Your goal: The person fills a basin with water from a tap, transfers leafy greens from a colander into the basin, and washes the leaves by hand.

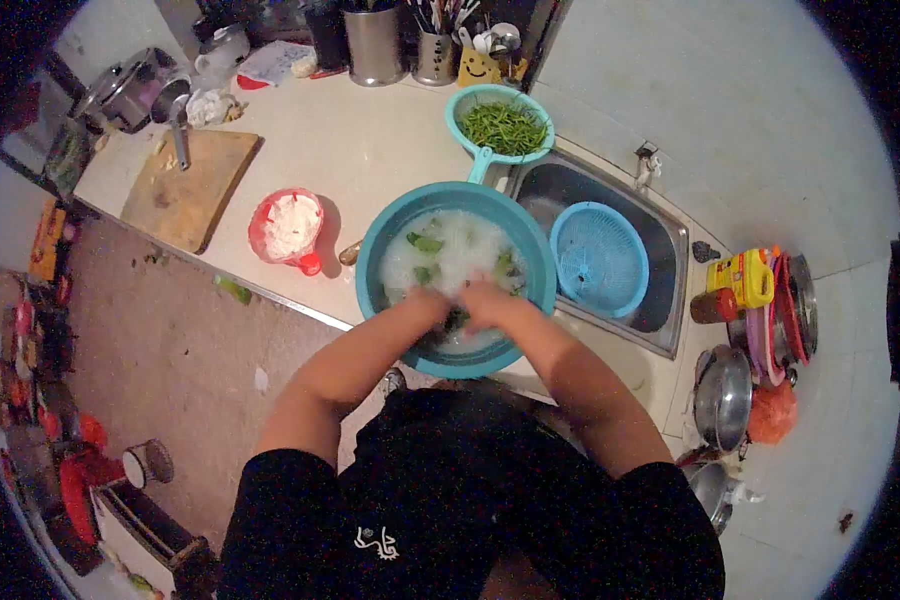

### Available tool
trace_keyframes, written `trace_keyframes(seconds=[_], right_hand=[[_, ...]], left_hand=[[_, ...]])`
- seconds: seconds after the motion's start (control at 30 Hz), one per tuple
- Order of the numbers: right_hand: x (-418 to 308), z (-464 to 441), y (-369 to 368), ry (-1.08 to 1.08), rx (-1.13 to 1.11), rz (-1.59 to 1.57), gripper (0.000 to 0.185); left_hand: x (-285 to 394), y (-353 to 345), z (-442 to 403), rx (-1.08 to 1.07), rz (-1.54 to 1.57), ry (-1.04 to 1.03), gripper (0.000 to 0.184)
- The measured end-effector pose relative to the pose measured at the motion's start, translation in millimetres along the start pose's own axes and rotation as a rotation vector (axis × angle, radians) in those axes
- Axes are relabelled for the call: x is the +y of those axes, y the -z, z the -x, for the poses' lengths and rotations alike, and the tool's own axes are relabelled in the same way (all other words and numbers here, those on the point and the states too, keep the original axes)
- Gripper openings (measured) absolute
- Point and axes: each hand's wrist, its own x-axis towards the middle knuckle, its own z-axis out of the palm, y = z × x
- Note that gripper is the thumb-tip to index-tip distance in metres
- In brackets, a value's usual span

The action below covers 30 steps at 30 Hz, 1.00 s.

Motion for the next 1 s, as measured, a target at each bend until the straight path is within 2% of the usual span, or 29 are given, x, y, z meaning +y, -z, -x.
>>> trace_keyframes(seconds=[0.03,0.07,0.1,0.13,0.17,0.2,0.27,0.3,0.37,0.43,0.5,0.53,0.6,0.63,0.67,0.7,0.73,0.8,0.87,0.9,0.93,1.0], right_hand=[[3,5,2,0.075,-0.078,0.131,0.061],[8,8,6,0.075,-0.078,0.131,0.061],[11,11,17,0.124,-0.062,0.040,0.065],[11,17,30,0.172,-0.045,-0.052,0.069],[4,28,49,0.145,-0.017,-0.073,0.050],[15,22,43,0.144,-0.017,-0.074,0.050],[41,6,25,0.275,0.264,-0.060,0.027],[22,21,53,0.040,0.214,-0.088,0.021],[23,23,50,0.002,0.300,-0.198,0.021],[26,20,38,-0.038,0.386,-0.308,0.022],[27,11,18,0.133,0.696,-0.538,0.025],[23,9,17,0.133,0.696,-0.538,0.025],[14,5,14,0.053,0.551,-0.947,0.028],[12,5,15,0.018,0.374,-1.172,0.029],[11,7,16,0.017,0.375,-1.172,0.029],[11,9,18,0.000,0.313,-1.105,0.030],[11,10,19,-0.016,0.252,-1.037,0.031],[21,3,11,-0.094,0.322,-0.931,0.028],[40,-12,-9,-0.232,0.561,-1.095,0.019],[30,-1,9,-0.286,0.551,-1.246,0.018],[33,-2,7,-0.285,0.549,-1.245,0.018],[40,-6,2,-0.183,0.749,-0.703,0.024]], left_hand=[[3,8,11,0.100,-0.027,0.023,0.030],[7,5,12,0.359,-0.104,0.127,0.034],[4,36,21,0.070,-0.065,0.030,0.030],[5,46,27,0.071,-0.065,0.030,0.030],[6,52,30,0.128,0.011,0.029,0.026],[8,61,36,0.184,0.087,0.027,0.023],[10,85,57,0.203,-0.012,0.005,0.020],[7,89,62,0.370,-0.013,-0.057,0.019],[2,87,62,0.681,0.004,-0.128,0.018],[3,88,64,0.612,-0.023,-0.112,0.019],[5,80,62,0.545,-0.047,-0.095,0.019],[6,68,55,0.615,-0.094,-0.175,0.020],[8,51,43,0.684,-0.140,-0.256,0.021],[9,45,39,0.883,-0.127,-0.332,0.021],[10,39,36,1.083,-0.112,-0.408,0.021],[12,49,52,0.990,-0.126,-0.461,0.021],[11,50,56,0.991,-0.125,-0.462,0.021],[9,49,61,0.701,-0.122,-0.397,0.023],[1,42,56,0.761,-0.005,-0.360,0.020],[-2,45,57,0.819,0.110,-0.322,0.017],[-5,49,58,0.820,0.111,-0.320,0.017],[-12,59,59,1.078,0.097,-0.059,0.016]])
